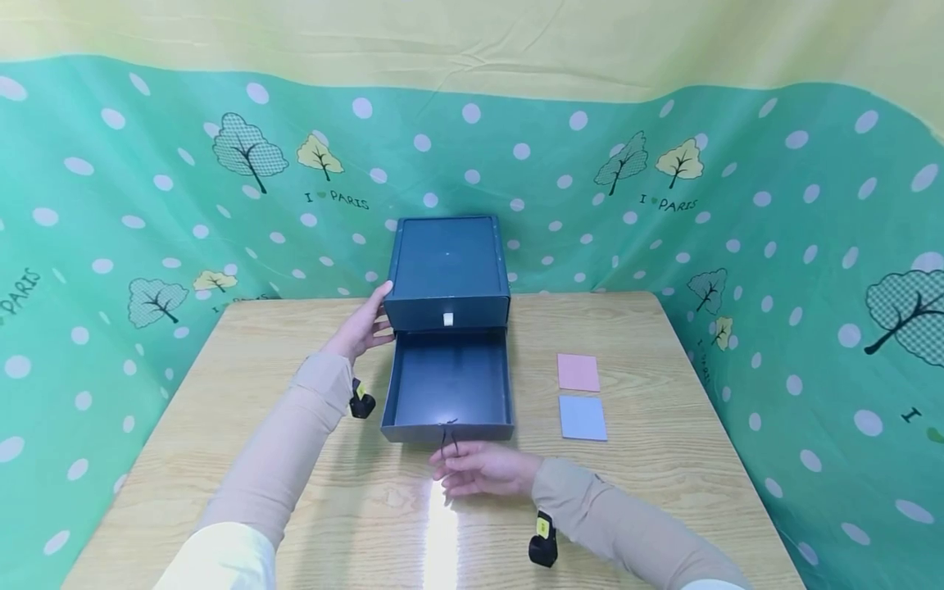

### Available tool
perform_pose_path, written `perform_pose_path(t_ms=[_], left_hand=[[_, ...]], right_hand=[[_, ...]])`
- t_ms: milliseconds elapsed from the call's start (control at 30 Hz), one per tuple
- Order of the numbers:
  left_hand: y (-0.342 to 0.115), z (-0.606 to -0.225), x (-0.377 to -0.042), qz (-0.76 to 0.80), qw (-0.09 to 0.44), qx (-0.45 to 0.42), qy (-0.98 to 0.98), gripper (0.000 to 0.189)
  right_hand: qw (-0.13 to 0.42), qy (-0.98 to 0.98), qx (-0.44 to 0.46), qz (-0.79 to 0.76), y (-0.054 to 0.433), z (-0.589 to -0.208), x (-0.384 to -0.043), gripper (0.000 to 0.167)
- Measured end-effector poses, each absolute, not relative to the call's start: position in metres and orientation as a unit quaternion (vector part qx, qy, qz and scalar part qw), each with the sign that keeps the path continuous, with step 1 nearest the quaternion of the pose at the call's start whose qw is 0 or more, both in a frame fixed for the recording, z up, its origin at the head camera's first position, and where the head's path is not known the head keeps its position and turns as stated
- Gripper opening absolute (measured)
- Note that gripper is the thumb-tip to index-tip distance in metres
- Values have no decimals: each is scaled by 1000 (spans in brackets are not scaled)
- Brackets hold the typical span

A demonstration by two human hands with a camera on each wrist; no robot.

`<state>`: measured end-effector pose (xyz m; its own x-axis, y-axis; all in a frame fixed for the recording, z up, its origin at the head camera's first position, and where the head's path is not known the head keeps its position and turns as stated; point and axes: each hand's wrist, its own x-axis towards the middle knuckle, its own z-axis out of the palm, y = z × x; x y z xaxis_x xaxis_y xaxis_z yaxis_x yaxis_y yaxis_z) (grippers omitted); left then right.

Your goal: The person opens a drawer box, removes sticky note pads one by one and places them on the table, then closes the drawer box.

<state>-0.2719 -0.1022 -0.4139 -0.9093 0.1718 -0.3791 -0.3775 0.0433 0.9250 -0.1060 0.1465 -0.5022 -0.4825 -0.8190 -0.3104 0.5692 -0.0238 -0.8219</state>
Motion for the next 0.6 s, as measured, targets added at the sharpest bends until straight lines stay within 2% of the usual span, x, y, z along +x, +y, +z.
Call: perform_pose_path(t_ms=[167,600], left_hand=[[-101,-413,-272,688,201,-76,694,89],[-100,-412,-271,690,200,-69,692,87]], right_hand=[[493,491,-134,-706,148,-499,-109,25],[475,493,-147,-714,153,-495,-116,24]])
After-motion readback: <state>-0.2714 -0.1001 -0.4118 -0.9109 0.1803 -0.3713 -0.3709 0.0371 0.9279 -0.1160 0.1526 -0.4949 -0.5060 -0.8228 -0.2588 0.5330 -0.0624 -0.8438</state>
